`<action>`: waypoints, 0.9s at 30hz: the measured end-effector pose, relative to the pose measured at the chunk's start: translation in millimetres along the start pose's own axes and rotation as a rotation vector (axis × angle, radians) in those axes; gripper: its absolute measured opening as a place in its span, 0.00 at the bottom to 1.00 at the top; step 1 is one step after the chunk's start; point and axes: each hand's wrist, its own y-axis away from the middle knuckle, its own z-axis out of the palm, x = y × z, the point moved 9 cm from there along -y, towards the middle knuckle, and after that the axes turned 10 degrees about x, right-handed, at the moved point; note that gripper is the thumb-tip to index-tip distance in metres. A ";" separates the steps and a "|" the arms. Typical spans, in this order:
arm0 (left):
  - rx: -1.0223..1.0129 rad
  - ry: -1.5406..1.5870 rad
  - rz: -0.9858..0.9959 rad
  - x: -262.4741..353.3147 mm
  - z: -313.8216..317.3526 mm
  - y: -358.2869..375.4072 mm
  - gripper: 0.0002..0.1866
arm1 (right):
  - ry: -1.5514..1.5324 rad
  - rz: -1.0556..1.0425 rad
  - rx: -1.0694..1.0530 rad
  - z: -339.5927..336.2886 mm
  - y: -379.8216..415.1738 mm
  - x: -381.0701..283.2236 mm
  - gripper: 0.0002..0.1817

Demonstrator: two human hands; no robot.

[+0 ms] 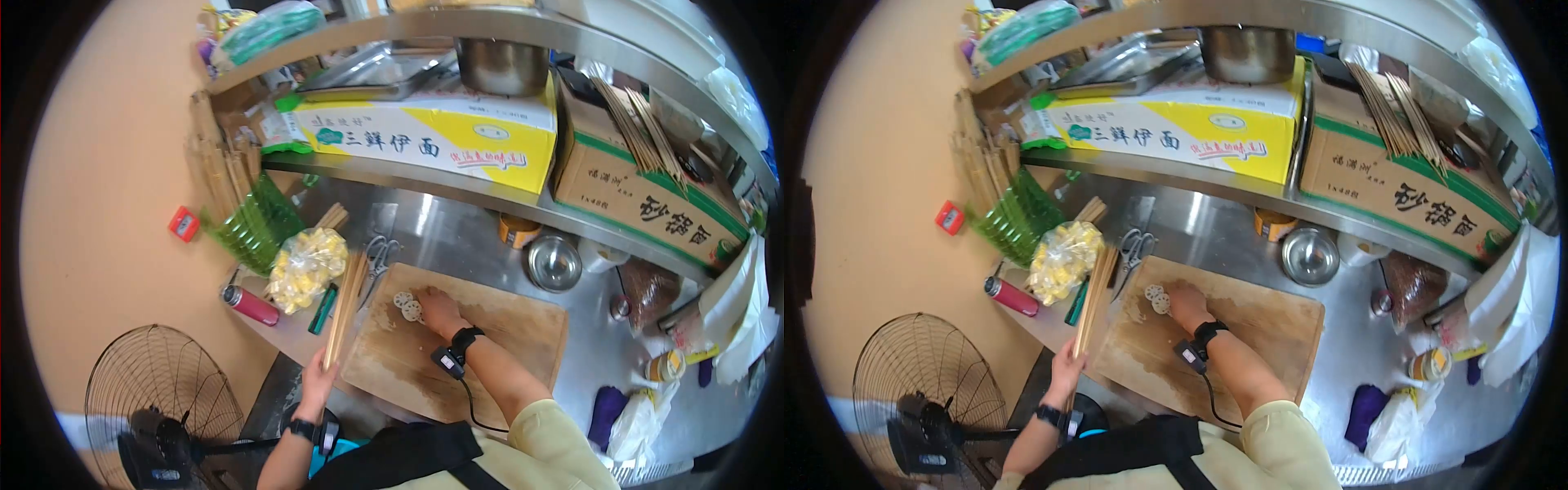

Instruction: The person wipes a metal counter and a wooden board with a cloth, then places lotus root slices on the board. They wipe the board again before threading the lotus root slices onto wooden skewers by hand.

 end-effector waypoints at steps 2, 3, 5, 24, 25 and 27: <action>-0.004 0.076 0.192 4.3 25.0 -59.1 0.27 | 0.014 0.009 0.027 8.7 1.6 4.0 0.19; -0.035 -0.055 0.218 10.2 35.8 -80.7 0.28 | 0.004 0.058 0.020 12.7 4.0 9.8 0.19; -0.056 -0.283 0.328 45.6 49.5 -106.7 0.30 | -0.009 0.157 0.015 10.1 9.1 13.0 0.18; -0.794 -0.351 0.597 116.2 219.5 -125.1 0.11 | 0.082 0.700 0.136 -1.4 64.6 30.7 0.19; -0.844 -0.295 0.509 112.4 221.6 -125.4 0.09 | 0.069 0.680 0.144 -0.3 65.3 30.4 0.18; -0.992 0.006 0.280 92.9 233.5 -120.3 0.08 | 0.048 0.646 0.168 -7.8 67.0 28.0 0.17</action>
